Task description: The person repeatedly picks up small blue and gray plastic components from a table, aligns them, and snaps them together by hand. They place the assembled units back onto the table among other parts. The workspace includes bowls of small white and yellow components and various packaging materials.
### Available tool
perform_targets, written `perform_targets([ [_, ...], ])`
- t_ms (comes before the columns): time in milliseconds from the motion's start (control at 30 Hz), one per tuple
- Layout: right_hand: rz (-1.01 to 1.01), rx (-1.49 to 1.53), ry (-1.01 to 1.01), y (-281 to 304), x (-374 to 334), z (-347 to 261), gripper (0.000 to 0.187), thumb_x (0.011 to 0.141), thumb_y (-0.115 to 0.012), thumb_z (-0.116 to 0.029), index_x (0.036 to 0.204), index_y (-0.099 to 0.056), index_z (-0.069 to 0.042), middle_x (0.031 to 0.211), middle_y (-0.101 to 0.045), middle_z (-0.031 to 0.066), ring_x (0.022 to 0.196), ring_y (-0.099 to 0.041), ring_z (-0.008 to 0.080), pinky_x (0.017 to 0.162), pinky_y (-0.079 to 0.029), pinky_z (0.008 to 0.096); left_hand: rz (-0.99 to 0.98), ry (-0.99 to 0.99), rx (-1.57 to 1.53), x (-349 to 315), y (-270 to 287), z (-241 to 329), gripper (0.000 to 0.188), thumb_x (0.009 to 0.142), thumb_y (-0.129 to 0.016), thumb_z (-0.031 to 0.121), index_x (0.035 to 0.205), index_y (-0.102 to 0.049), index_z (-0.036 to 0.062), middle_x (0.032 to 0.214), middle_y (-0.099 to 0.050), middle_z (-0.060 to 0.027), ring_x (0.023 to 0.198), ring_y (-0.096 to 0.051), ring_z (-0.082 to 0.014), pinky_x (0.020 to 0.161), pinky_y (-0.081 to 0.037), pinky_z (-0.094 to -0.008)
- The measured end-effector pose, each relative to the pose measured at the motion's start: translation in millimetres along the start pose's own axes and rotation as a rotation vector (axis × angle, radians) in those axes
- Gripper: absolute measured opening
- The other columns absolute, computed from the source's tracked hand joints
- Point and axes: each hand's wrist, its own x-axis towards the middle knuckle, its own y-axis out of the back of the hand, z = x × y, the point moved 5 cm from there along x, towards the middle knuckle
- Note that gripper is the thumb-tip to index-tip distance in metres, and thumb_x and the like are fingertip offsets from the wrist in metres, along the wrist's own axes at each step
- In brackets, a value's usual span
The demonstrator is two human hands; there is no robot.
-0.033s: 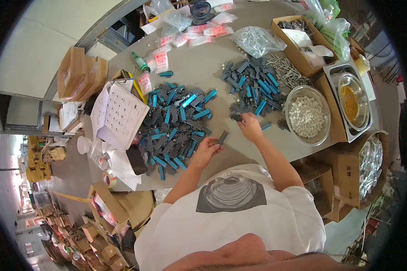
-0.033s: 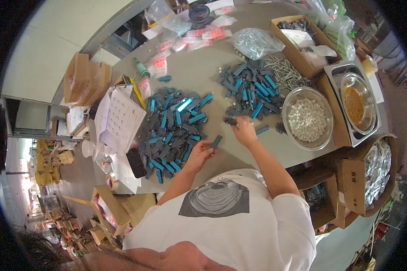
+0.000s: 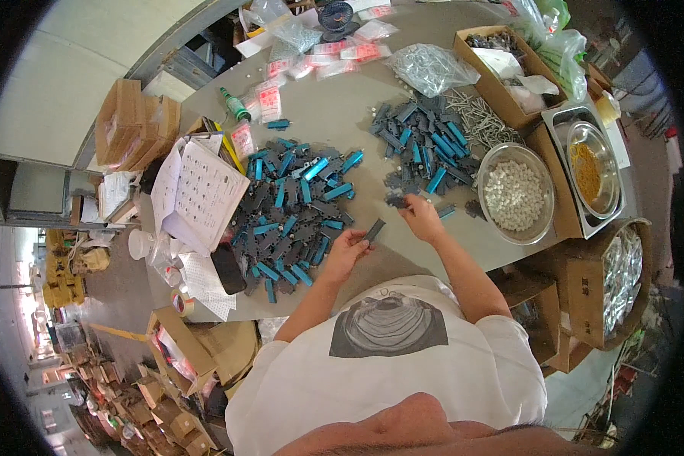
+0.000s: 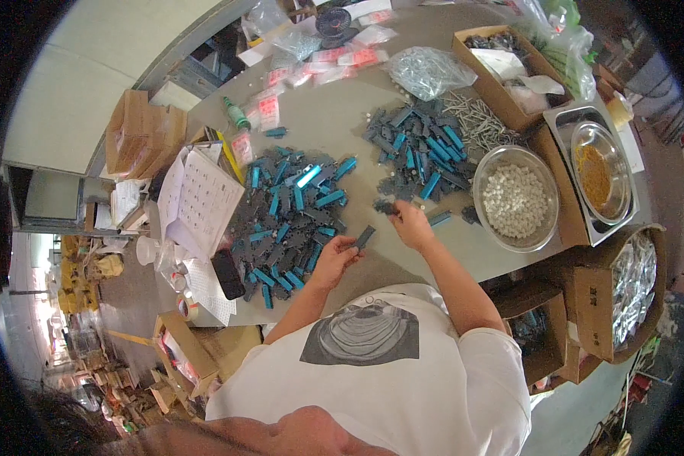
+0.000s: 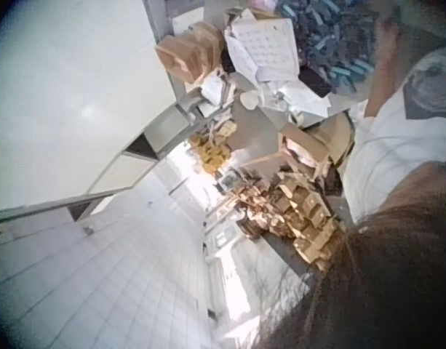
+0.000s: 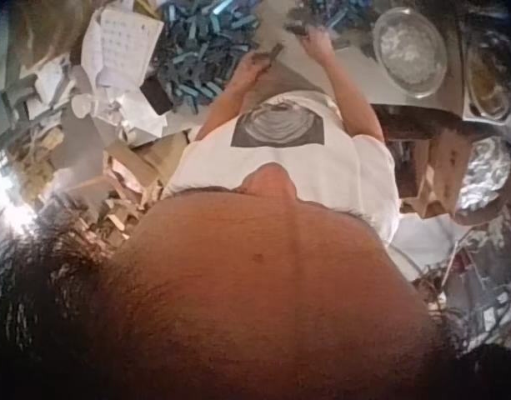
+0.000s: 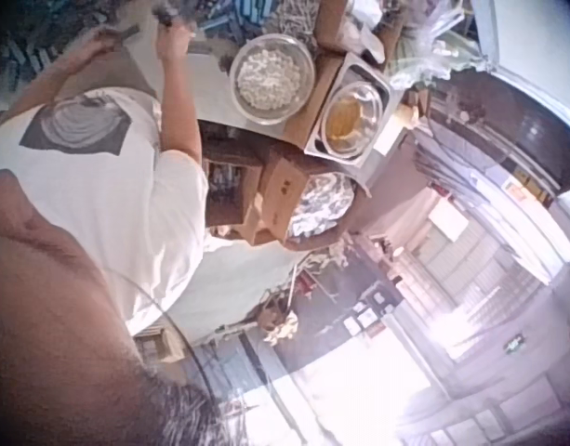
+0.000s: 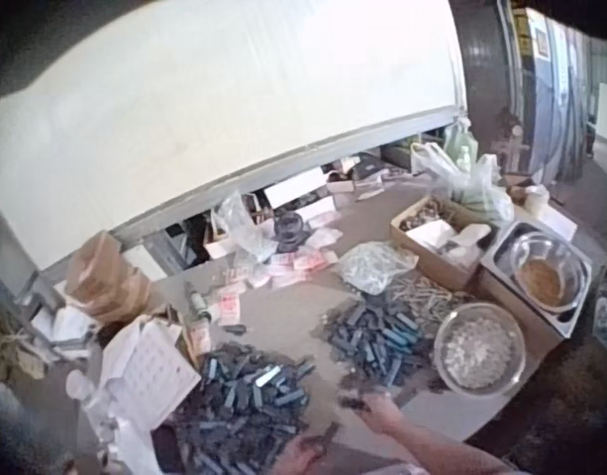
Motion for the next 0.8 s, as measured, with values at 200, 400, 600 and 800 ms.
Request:
perform_targets([
  [200, -0.303, 0.368, -0.076, 13, -55, -32, 0.016, 0.083, -0.063, -0.01, 0.097, -0.062, -0.001, 0.078, -0.063, 0.0079, 0.068, -0.058, 0.0146, 0.063, -0.046, 0.0299, -0.088, 0.052, -0.291, 8, -26, 4, 0.024, 0.091, -0.053, 0.01, 0.107, -0.053, -0.0072, 0.101, -0.06, -0.0146, 0.091, -0.062, -0.0222, 0.081, -0.053, -0.0303],
  [400, -0.182, 0.409, -0.003, 14, -61, -18, 0.014, 0.084, -0.061, -0.01, 0.095, -0.063, -0.001, 0.078, -0.063, 0.0085, 0.07, -0.057, 0.0154, 0.065, -0.046, 0.0294, -0.142, 0.171, -0.404, 3, -42, 10, 0.026, 0.093, -0.051, 0.017, 0.103, -0.054, -0.0059, 0.103, -0.06, -0.0141, 0.087, -0.062, -0.0226, 0.078, -0.053, -0.0287],
  [600, -0.137, 0.285, -0.034, 23, -67, -23, 0.014, 0.082, -0.062, -0.012, 0.092, -0.064, -0.002, 0.079, -0.063, 0.0111, 0.069, -0.06, 0.021, 0.065, -0.047, 0.032, -0.165, 0.092, -0.195, -6, -50, 18, 0.028, 0.089, -0.057, 0.015, 0.108, -0.057, -0.0048, 0.099, -0.061, -0.0094, 0.084, -0.06, -0.0155, 0.076, -0.051, -0.0254],
  [800, 0.219, 0.163, -0.019, 33, -75, -42, 0.018, 0.081, -0.065, -0.02, 0.089, -0.065, -0.003, 0.078, -0.064, 0.013, 0.068, -0.061, 0.0269, 0.063, -0.048, 0.0349, -0.173, -0.117, 0.024, -12, -57, 30, 0.028, 0.086, -0.058, 0.008, 0.111, -0.058, -0.0047, 0.096, -0.061, -0.006, 0.084, -0.058, -0.0121, 0.077, -0.049, -0.0247],
])
